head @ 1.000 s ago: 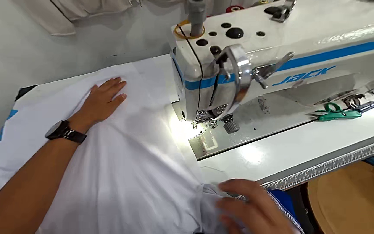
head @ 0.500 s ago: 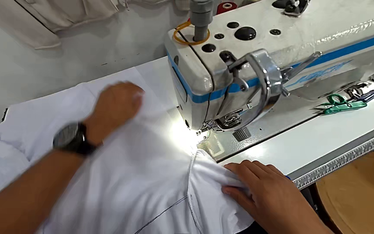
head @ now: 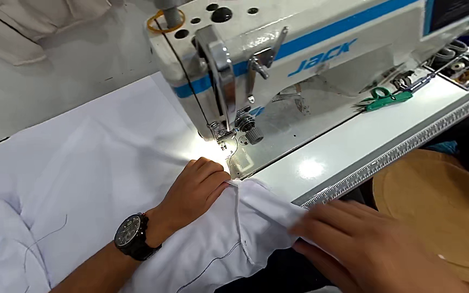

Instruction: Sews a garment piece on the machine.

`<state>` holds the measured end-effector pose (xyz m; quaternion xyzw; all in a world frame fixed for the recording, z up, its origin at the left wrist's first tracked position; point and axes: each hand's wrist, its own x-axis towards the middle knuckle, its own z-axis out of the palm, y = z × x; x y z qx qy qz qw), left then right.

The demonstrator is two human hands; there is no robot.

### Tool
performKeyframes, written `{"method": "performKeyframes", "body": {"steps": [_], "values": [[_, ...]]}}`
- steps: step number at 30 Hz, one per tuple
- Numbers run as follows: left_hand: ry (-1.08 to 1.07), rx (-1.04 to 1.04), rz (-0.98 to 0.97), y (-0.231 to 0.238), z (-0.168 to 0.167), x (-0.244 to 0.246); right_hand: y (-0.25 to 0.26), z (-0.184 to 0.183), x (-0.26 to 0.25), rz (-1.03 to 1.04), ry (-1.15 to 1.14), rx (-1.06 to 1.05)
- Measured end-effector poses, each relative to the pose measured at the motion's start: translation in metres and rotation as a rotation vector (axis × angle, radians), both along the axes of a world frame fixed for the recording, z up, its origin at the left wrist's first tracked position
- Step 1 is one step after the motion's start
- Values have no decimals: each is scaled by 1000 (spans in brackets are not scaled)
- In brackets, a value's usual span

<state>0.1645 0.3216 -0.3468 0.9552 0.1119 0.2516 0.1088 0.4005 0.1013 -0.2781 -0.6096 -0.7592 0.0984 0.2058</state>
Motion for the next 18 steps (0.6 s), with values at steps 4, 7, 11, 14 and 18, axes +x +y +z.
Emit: {"method": "performKeyframes", "body": {"steps": [4, 7, 11, 14, 18], "values": [[2, -31, 35, 3, -1, -2, 71, -42, -45, -227, 92, 199], [62, -20, 28, 4, -1, -4, 96, -60, -54, -258, 100, 155], [116, 45, 0, 2, -1, -3, 93, -67, -55, -259, 100, 107], [133, 30, -27, 2, 0, -1, 90, -67, -59, -252, 84, 118], [104, -16, -112, 3, -1, -1, 89, -60, -66, -318, 42, 121]]}}
